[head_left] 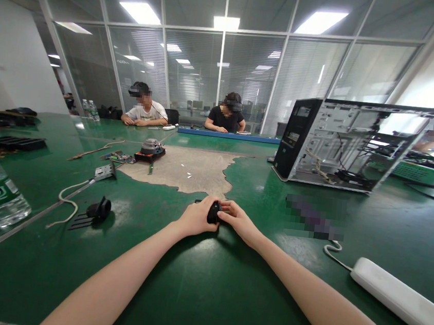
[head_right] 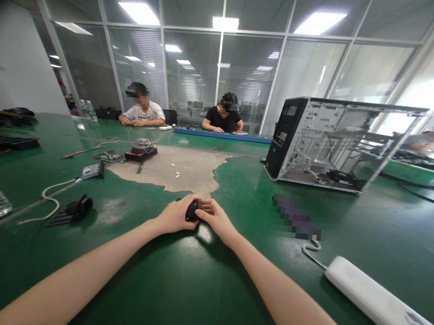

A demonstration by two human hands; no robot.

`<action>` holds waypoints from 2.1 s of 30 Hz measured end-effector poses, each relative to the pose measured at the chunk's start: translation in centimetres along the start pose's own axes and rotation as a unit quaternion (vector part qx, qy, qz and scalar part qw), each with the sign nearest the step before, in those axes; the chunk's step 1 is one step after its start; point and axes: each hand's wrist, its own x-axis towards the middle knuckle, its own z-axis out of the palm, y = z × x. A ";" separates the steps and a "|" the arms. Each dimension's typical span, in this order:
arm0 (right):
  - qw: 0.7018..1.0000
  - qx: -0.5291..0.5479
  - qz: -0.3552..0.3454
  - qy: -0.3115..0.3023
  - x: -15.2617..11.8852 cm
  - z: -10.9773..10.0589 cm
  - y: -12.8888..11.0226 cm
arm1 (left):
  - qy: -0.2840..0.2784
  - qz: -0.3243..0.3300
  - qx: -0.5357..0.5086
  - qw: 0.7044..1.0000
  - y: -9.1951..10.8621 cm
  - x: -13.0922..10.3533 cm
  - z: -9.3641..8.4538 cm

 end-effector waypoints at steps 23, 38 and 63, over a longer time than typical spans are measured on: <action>0.998 -0.013 0.006 0.053 0.4 0.1 0.4 | 0.013 0.001 -0.010 1.000 -0.3 0.0 0.2; 0.999 -0.025 -0.004 0.044 0.6 0.1 0.3 | 0.082 0.011 -0.124 0.989 -1.2 0.0 1.0; 0.999 0.005 0.010 0.031 0.4 -0.2 0.8 | 0.047 0.032 -0.215 0.975 -0.9 0.0 0.6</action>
